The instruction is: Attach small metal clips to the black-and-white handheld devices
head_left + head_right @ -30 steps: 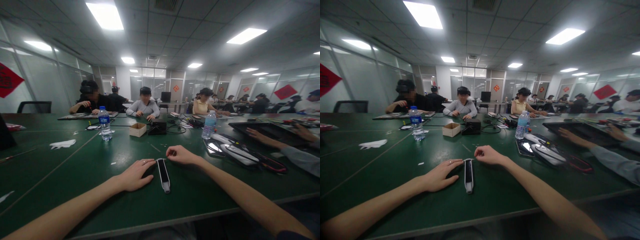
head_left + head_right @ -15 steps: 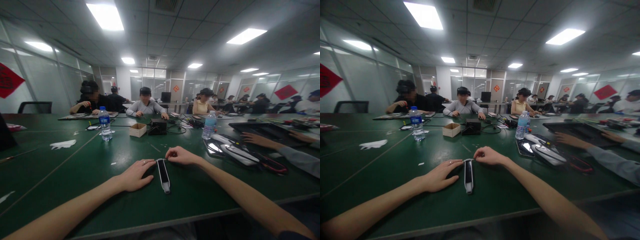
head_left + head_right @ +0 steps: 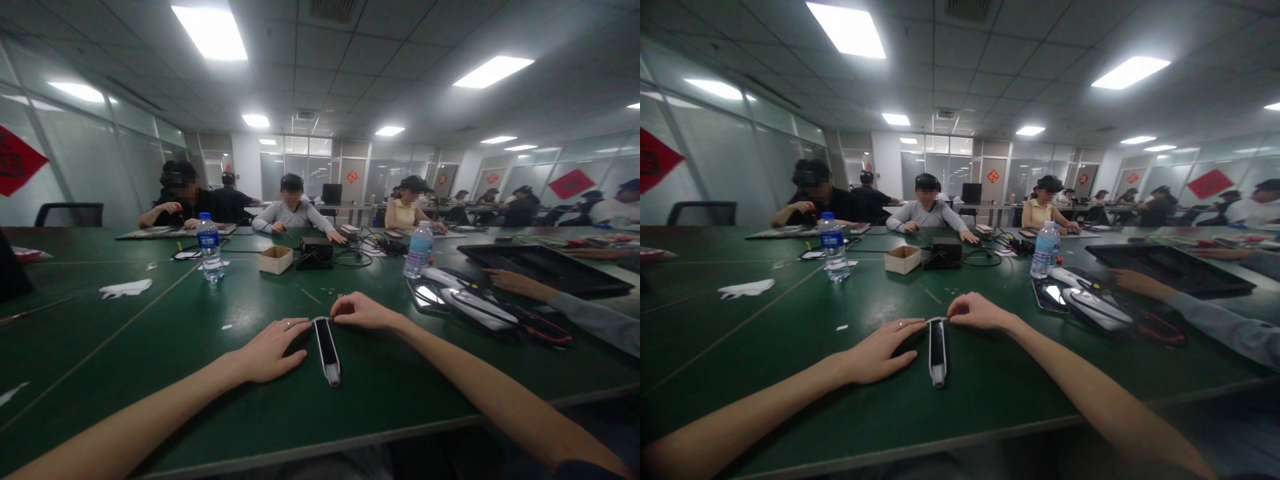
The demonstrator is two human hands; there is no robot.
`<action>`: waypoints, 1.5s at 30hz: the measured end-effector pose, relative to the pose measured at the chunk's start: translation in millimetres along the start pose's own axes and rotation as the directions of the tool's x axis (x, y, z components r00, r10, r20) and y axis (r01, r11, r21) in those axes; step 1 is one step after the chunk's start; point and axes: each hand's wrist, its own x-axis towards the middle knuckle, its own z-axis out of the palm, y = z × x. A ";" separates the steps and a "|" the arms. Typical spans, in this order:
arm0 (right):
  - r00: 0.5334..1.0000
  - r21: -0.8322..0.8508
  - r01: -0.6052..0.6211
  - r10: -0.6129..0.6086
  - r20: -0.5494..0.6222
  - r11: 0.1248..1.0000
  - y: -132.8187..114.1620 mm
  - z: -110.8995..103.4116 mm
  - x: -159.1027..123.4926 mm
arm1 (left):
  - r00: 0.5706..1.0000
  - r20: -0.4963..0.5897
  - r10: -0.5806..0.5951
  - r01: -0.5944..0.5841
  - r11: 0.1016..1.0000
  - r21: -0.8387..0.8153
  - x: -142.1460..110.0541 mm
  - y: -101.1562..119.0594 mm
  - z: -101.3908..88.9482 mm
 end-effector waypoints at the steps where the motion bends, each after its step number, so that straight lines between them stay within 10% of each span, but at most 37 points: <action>1: 1.000 0.003 0.003 -0.003 -0.006 1.000 -0.2 0.4 0.2 | 1.000 0.003 0.000 0.000 1.000 0.000 0.2 -0.3 0.3; 35: 0.996 -0.107 0.033 -0.042 -0.081 0.994 -5.9 8.4 0.2 | 1.000 0.012 -0.008 0.008 1.000 -0.002 1.3 0.2 0.5; 45: 0.919 -0.386 -0.139 -0.026 -0.394 0.912 38.1 -23.8 -0.5 | 1.000 0.012 -0.005 0.005 1.000 -0.004 -0.9 1.4 -0.5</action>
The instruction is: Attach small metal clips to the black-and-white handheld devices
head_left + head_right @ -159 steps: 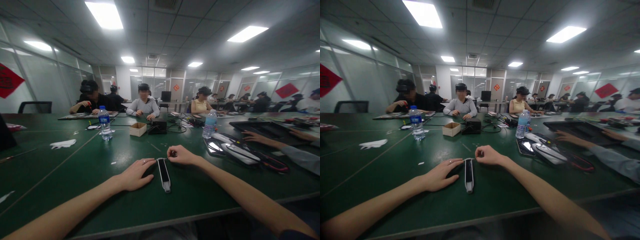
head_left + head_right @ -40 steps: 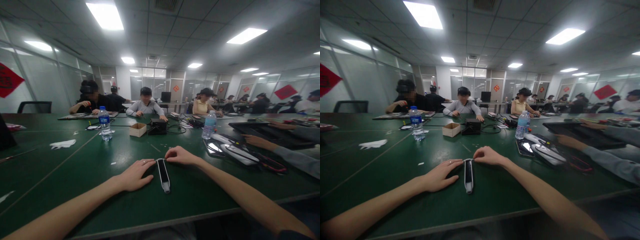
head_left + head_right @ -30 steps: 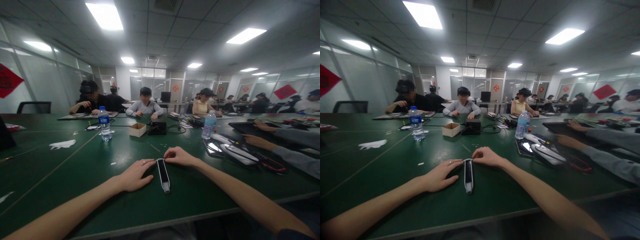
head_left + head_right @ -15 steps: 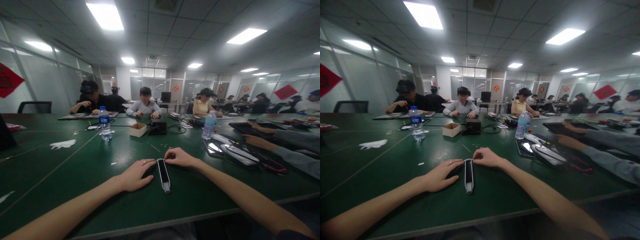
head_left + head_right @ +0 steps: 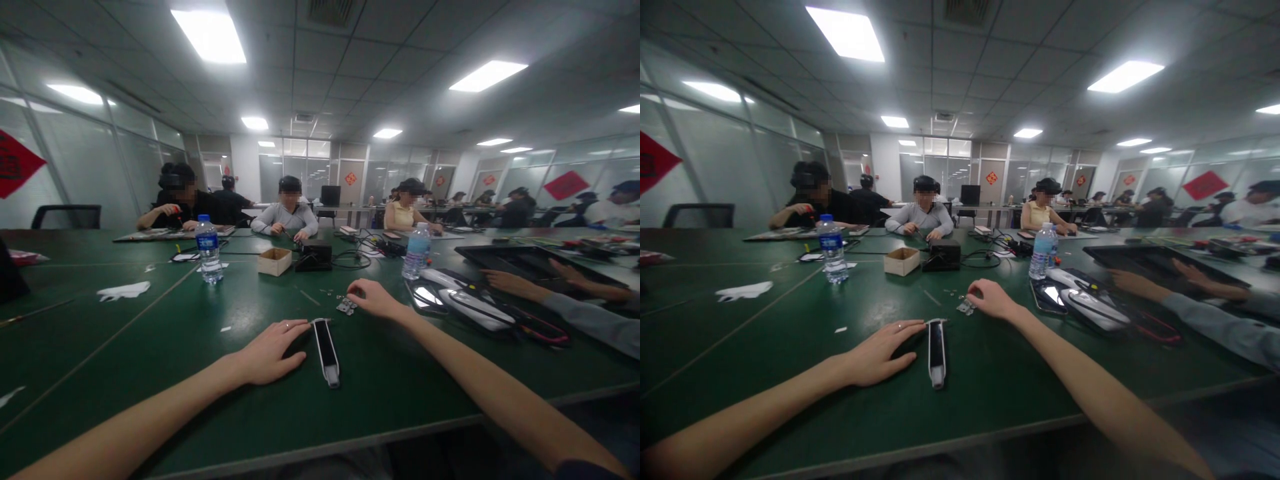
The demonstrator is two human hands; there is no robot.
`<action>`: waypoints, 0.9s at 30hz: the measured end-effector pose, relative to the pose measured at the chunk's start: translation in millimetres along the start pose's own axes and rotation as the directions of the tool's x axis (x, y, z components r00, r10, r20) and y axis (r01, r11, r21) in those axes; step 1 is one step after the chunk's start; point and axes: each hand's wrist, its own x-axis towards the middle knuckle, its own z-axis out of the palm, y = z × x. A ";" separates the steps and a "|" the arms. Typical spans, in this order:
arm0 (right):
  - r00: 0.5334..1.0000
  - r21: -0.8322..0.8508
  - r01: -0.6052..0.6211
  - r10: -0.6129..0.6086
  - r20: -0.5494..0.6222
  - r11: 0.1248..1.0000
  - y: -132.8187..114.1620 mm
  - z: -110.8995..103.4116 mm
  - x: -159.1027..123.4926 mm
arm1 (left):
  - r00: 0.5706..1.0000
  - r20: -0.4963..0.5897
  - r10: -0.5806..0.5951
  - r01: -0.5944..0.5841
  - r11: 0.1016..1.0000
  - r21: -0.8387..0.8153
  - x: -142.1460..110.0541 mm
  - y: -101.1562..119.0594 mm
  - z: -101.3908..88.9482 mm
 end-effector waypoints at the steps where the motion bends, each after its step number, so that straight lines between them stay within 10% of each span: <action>1: 1.000 -0.019 -0.010 0.010 0.021 1.000 4.2 1.2 -0.4 | 1.000 0.003 -0.002 0.002 1.000 -0.007 -0.2 0.2 -0.3; 13: 0.996 -0.054 0.035 -0.030 0.088 0.998 -1.0 15.8 -0.3 | 1.000 0.003 -0.003 0.003 1.000 -0.023 -1.2 -0.6 -0.9; 21: 0.984 -0.096 -0.091 0.075 -0.161 0.991 20.8 -3.9 6.7 | 1.000 -0.023 0.017 -0.018 0.999 -0.034 -2.5 -1.9 0.5; 27: 0.984 -0.259 -0.169 0.178 0.012 0.951 57.2 -1.8 1.3 | 1.000 -0.007 0.001 -0.001 0.999 -0.037 -3.0 -2.4 -0.4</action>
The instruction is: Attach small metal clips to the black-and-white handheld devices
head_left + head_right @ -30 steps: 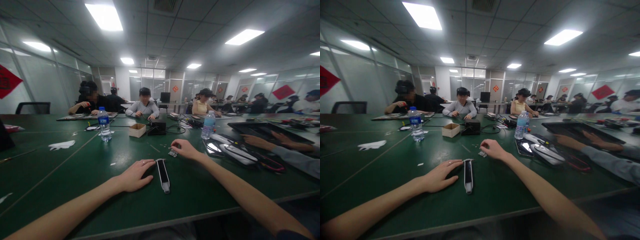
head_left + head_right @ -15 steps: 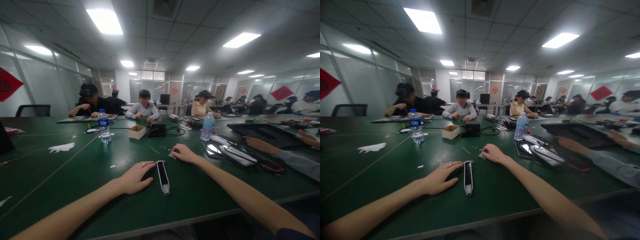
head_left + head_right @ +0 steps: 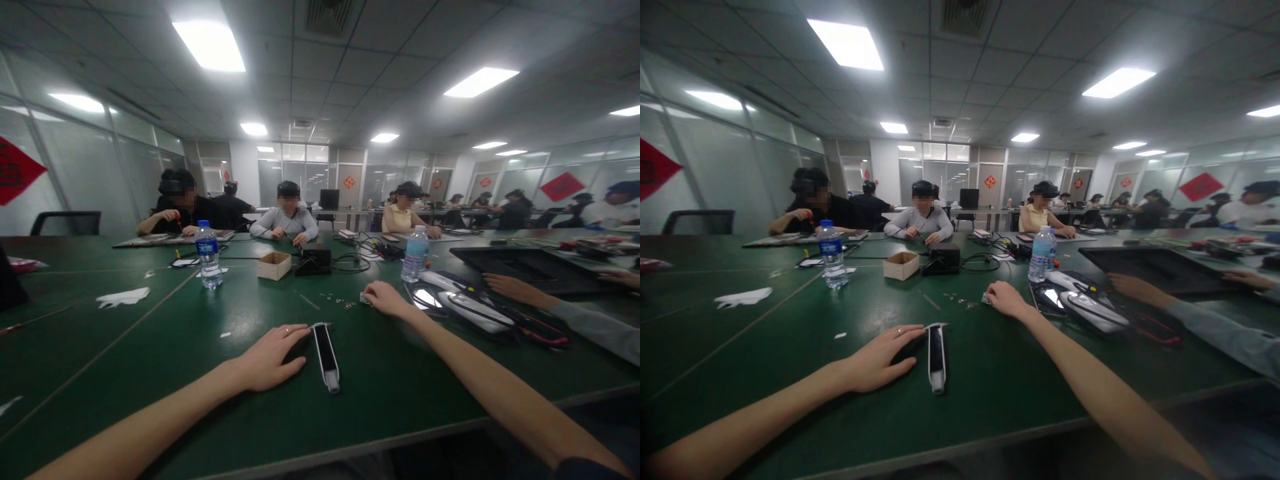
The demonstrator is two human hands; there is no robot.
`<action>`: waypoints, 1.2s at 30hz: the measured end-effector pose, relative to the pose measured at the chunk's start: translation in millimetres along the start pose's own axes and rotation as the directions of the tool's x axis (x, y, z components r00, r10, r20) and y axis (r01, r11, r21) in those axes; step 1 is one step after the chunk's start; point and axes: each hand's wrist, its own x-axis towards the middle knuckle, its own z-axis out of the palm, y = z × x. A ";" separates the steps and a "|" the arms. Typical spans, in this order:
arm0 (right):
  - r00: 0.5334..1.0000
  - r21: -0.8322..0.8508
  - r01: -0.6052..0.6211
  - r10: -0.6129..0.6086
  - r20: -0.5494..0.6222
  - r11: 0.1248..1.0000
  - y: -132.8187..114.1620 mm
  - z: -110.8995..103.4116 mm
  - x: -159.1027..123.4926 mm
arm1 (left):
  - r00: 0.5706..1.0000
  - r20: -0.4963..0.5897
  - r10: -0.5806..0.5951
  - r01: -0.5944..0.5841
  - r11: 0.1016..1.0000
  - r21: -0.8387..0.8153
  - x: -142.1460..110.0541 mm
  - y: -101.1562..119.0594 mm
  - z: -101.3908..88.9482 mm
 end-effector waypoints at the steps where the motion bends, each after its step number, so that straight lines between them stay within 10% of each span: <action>1: 1.000 -0.003 0.001 -0.001 0.012 1.000 2.1 1.9 -0.1 | 1.000 0.001 -0.004 0.004 1.000 0.001 0.1 0.7 -0.4; 36: 0.973 -0.087 0.231 -0.230 0.021 0.969 -32.6 1.8 -6.5 | 1.000 0.021 -0.006 0.005 0.999 0.037 1.7 1.9 0.1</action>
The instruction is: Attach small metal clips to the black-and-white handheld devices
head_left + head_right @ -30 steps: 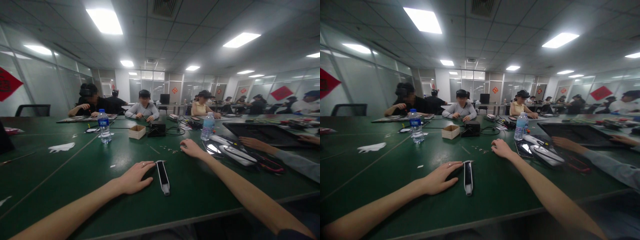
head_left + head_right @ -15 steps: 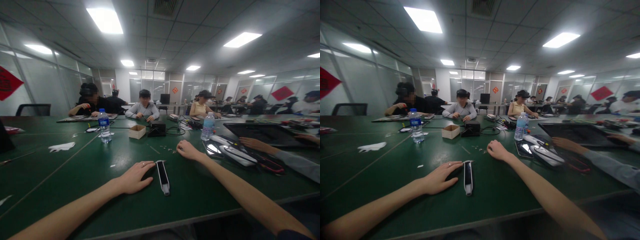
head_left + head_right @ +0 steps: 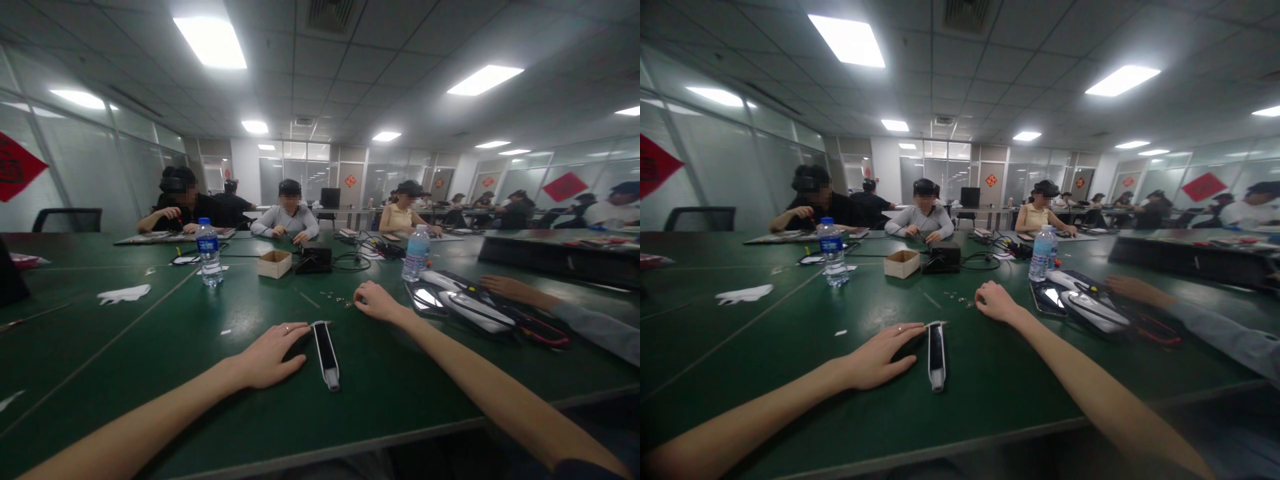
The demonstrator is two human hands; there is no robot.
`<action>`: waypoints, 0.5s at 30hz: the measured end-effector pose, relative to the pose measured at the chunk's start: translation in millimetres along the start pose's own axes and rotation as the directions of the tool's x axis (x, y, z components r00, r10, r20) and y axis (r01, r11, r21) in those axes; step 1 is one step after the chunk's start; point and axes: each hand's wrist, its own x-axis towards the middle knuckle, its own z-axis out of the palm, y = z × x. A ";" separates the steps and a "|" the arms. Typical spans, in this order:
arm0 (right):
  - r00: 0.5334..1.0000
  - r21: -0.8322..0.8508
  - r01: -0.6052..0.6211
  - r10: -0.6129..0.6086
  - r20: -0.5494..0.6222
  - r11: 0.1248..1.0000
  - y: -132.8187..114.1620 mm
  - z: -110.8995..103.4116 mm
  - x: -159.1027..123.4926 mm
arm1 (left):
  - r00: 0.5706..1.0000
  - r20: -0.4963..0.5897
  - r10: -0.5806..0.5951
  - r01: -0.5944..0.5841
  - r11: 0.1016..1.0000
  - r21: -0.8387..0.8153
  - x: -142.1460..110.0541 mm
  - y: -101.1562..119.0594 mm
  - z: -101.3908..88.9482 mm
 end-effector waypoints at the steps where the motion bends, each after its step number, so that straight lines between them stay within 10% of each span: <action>1: 1.000 0.020 0.011 -0.011 -0.007 1.000 -0.6 0.6 -0.3 | 1.000 -0.003 0.003 -0.003 1.000 -0.002 -0.1 0.0 0.2; 15: 0.996 -0.027 0.082 -0.083 -0.043 0.996 -19.9 -4.7 1.1 | 0.999 -0.026 0.021 -0.020 1.000 0.011 0.4 -0.1 1.1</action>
